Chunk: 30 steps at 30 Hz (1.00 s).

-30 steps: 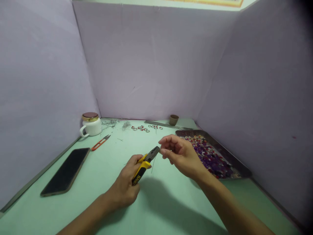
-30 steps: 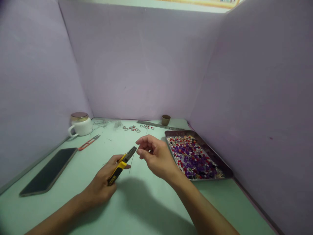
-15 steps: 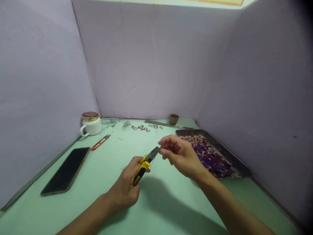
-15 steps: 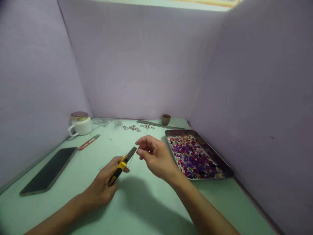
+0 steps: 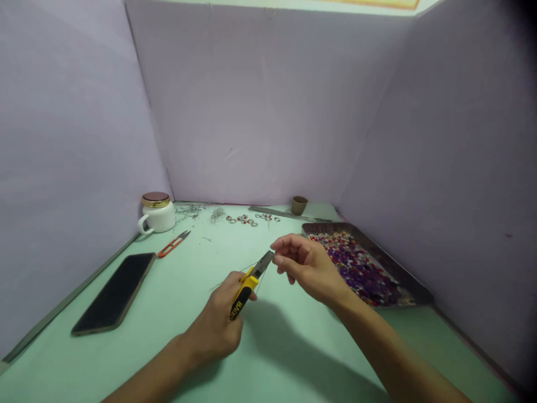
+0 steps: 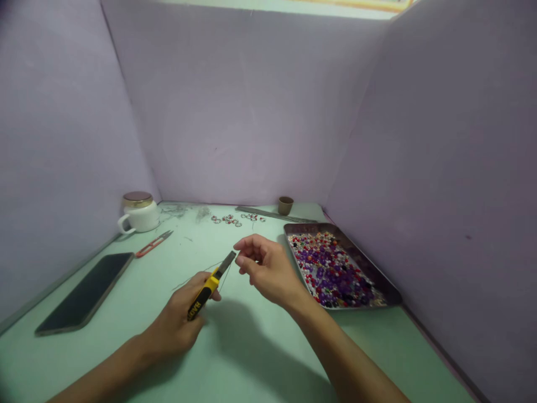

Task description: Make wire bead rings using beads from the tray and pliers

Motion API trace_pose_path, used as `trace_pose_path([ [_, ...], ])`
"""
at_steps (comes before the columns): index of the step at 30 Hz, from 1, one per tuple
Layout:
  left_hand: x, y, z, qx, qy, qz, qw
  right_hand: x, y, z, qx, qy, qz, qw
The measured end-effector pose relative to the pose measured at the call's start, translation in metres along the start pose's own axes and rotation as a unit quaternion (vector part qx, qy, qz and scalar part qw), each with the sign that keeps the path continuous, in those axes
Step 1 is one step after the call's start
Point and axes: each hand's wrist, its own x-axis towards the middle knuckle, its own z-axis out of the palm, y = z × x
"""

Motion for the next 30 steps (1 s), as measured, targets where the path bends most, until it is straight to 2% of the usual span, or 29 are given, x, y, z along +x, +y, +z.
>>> trace_pose_path([
  [7, 0.005, -0.001, -0.003, -0.034, -0.045, -0.029, 0.998, 0.007, 0.007, -0.002, 0.054, 0.039, 0.034, 0.997],
  [9, 0.006, -0.004, -0.005, -0.015, -0.053, -0.028, 0.998, 0.008, 0.007, -0.003, 0.063, 0.046, 0.042, 0.996],
  [12, 0.007, -0.013, -0.008, 0.070, -0.061, -0.018, 0.995, 0.009, 0.007, -0.005, 0.064, 0.056, 0.043, 0.995],
  [15, 0.007, -0.026, -0.013, 0.187, -0.036, -0.028, 0.981, 0.009, 0.008, -0.007, 0.061, 0.057, 0.039, 0.996],
  [19, 0.009, -0.043, -0.021, 0.276, 0.035, -0.123, 0.953, 0.008, 0.008, -0.007, 0.062, 0.047, 0.051, 0.996],
  [23, 0.011, -0.048, -0.028, 0.220, 0.059, -0.178, 0.957, 0.009, 0.009, -0.005, 0.057, 0.033, 0.066, 0.996],
  [26, 0.012, -0.039, -0.029, 0.147, 0.042, -0.149, 0.977, 0.008, 0.009, -0.004, 0.069, 0.019, 0.066, 0.995],
  [30, 0.012, -0.024, -0.025, 0.020, -0.025, -0.099, 0.995, 0.006, 0.008, -0.006, 0.123, -0.018, 0.084, 0.989],
])
